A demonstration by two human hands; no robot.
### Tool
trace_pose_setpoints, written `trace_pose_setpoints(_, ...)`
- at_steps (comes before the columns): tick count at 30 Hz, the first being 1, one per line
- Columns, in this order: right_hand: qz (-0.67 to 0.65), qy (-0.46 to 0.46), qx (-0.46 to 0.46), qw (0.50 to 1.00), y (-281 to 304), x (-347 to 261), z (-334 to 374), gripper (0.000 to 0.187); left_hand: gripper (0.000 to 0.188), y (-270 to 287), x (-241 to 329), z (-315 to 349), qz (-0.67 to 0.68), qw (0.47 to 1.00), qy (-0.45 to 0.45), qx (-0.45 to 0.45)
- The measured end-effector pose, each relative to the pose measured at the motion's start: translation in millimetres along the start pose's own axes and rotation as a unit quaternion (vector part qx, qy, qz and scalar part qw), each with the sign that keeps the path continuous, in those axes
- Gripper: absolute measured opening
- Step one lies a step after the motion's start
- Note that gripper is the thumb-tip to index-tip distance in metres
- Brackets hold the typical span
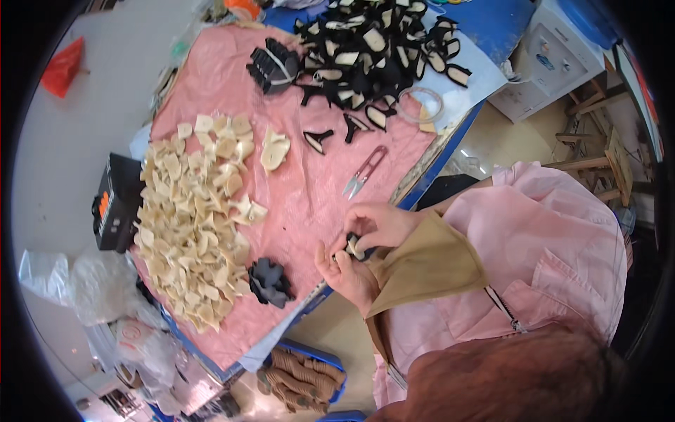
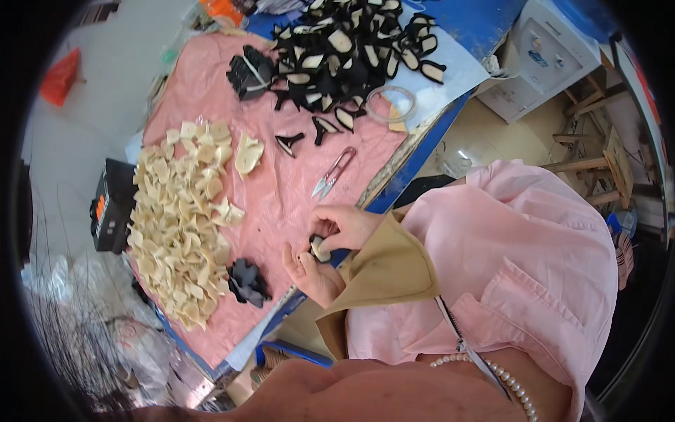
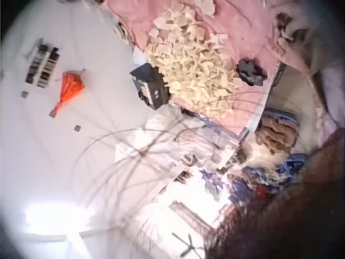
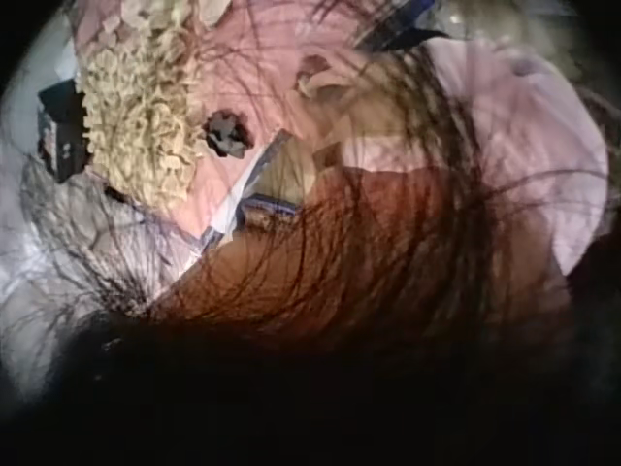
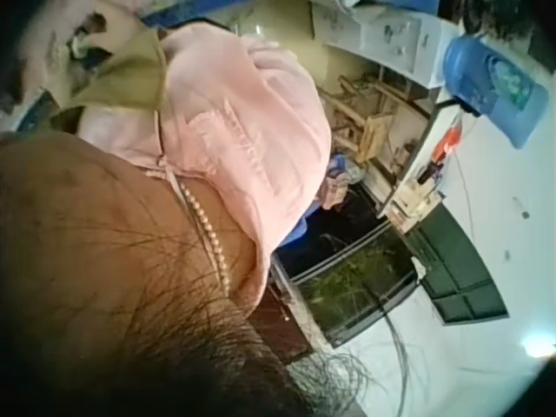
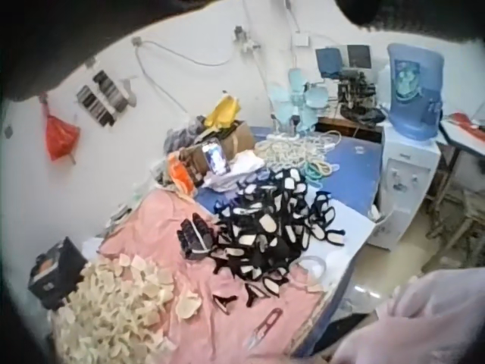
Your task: Assembling small white and black plastic components into finished parts.
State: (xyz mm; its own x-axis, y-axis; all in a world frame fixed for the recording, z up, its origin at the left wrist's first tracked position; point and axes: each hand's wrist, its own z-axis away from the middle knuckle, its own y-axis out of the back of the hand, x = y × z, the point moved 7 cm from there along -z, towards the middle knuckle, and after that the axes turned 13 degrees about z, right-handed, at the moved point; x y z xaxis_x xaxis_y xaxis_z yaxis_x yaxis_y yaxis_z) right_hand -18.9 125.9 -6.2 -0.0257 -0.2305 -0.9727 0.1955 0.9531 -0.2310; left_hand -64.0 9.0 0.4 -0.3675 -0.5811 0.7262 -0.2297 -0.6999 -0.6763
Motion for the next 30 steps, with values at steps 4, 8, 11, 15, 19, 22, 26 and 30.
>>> trace_pose_setpoints(4, -0.002, 0.023, 0.016, 1.000, 7.8, 4.2, 2.5, 0.030, 0.048, -13.8, -6.3, -3.1, 0.025, 0.999, 0.004, -0.035)
trace_pose_setpoints(8, 0.020, 0.040, 0.026, 0.999, 9.6, 0.4, 1.4, 0.028, 0.049, -20.5, -8.2, -3.0, -0.005, 0.998, -0.015, -0.068)
trace_pose_setpoints(11, 0.042, 0.042, 0.031, 0.998, 11.4, -0.3, -2.0, 0.026, 0.045, -22.9, -5.9, -3.0, -0.053, 0.997, -0.054, 0.017)
trace_pose_setpoints(15, -0.010, 0.042, 0.042, 0.998, 15.9, -4.8, -0.9, 0.025, 0.036, -13.0, -19.9, -5.8, 0.013, 0.999, 0.033, 0.024)
trace_pose_setpoints(19, -0.028, 0.044, 0.030, 0.998, 19.5, -9.0, 1.2, 0.025, 0.025, -14.1, -27.9, -1.3, 0.057, 0.991, 0.119, -0.028)
trace_pose_setpoints(22, -0.045, 0.030, 0.015, 0.998, 20.4, -8.1, 5.4, 0.023, 0.019, -15.6, -26.2, 0.2, 0.032, 0.992, 0.120, -0.033)
trace_pose_setpoints(26, 0.036, 0.056, 0.015, 0.998, 16.0, -12.2, 7.8, 0.020, 0.015, -15.3, -18.1, -1.7, -0.047, 0.997, 0.056, 0.017)
trace_pose_setpoints(30, -0.007, 0.105, 0.023, 0.994, 15.8, -12.5, 6.4, 0.020, 0.016, -37.0, -7.6, -5.1, -0.144, 0.989, 0.018, 0.006)
